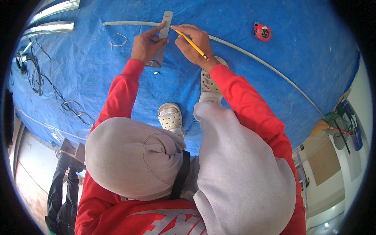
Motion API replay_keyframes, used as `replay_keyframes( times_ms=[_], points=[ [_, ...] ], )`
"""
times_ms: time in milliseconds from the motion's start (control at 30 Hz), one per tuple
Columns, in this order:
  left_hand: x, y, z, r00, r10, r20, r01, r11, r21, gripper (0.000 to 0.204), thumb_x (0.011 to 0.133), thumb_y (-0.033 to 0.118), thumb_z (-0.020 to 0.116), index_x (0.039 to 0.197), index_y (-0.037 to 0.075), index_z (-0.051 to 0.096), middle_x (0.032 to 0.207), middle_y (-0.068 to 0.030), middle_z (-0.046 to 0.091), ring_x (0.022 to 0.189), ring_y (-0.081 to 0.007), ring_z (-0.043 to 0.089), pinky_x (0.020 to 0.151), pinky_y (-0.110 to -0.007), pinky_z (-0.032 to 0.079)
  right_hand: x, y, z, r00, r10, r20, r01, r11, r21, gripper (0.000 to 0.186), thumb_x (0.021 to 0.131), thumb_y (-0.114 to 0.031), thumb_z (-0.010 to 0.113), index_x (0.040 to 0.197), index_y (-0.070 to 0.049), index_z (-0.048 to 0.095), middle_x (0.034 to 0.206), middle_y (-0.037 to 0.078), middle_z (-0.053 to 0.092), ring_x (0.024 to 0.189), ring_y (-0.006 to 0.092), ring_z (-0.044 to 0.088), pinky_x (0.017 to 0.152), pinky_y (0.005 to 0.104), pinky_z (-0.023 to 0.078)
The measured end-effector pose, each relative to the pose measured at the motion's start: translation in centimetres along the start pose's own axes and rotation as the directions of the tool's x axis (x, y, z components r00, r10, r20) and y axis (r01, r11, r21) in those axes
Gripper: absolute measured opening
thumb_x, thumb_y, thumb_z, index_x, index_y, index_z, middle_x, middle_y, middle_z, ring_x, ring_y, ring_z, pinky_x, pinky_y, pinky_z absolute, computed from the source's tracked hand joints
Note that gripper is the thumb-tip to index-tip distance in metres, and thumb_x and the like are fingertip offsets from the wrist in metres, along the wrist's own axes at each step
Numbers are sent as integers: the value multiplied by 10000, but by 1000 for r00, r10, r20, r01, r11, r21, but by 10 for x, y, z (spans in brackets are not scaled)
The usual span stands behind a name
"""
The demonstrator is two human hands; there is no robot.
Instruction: The person measures a metal strip with a tape measure and marks it with a pencil. They then use tin snips to cut the strip at the marked point and place the cut piece aside.
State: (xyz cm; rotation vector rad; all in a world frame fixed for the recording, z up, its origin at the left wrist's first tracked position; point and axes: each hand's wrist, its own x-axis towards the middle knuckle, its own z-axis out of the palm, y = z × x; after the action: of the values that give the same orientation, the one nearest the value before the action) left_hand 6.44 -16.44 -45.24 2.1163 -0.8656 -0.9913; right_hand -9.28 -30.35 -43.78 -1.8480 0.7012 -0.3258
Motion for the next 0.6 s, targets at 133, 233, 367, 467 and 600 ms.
replay_keyframes(
  times_ms=[133, 233, 367, 467, 600],
  points=[
    [0, 0, 0, 1000, 2, 1, -2, 1000, -3, 650, 827, 254, 856, 1439, 302, 644, 805, -114, 750, 714, -287, 729, 738, -392, 593, 1, 1, 1, 1000, -19, -4, 19, 1000, -22, 343, 869, -133, 662, 1184, -47, 769, 1169, 210, 746, 1096, 334, 726, 965, 403, 582],
    [0, 0, 0, 1000, 6, -6, -6, 1000, -1, 648, 827, 251, 856, 1438, 302, 646, 796, -114, 744, 713, -286, 728, 735, -394, 592, 1, 2, 1, 1000, -25, -4, 25, 999, -26, 336, 873, -136, 665, 1179, -47, 770, 1159, 204, 749, 1085, 334, 726, 960, 404, 583],
    [0, 0, 0, 1000, 5, -5, -5, 1000, -3, 649, 824, 246, 857, 1436, 301, 648, 795, -113, 738, 709, -283, 723, 733, -397, 590, 1, 1, 1, 1000, -20, -4, 20, 1000, -12, 334, 870, -126, 667, 1176, -37, 768, 1159, 212, 745, 1078, 335, 725, 955, 403, 584],
    [0, 1, -1, 1000, -5, 3, 5, 1000, -16, 651, 821, 241, 859, 1435, 301, 649, 800, -115, 738, 702, -282, 718, 731, -397, 589, 2, 0, 1, 1000, 6, -5, -6, 1000, 7, 338, 865, -111, 665, 1177, -31, 766, 1162, 220, 742, 1080, 334, 725, 950, 396, 585],
    [0, 1, 0, 1000, -3, -2, 3, 1000, -18, 648, 823, 240, 855, 1435, 298, 649, 793, -116, 737, 700, -287, 719, 729, -399, 587, 2, -2, 0, 999, 37, -5, -37, 998, 42, 341, 862, -100, 658, 1179, -32, 765, 1161, 223, 741, 1082, 333, 725, 943, 395, 587]
  ],
)
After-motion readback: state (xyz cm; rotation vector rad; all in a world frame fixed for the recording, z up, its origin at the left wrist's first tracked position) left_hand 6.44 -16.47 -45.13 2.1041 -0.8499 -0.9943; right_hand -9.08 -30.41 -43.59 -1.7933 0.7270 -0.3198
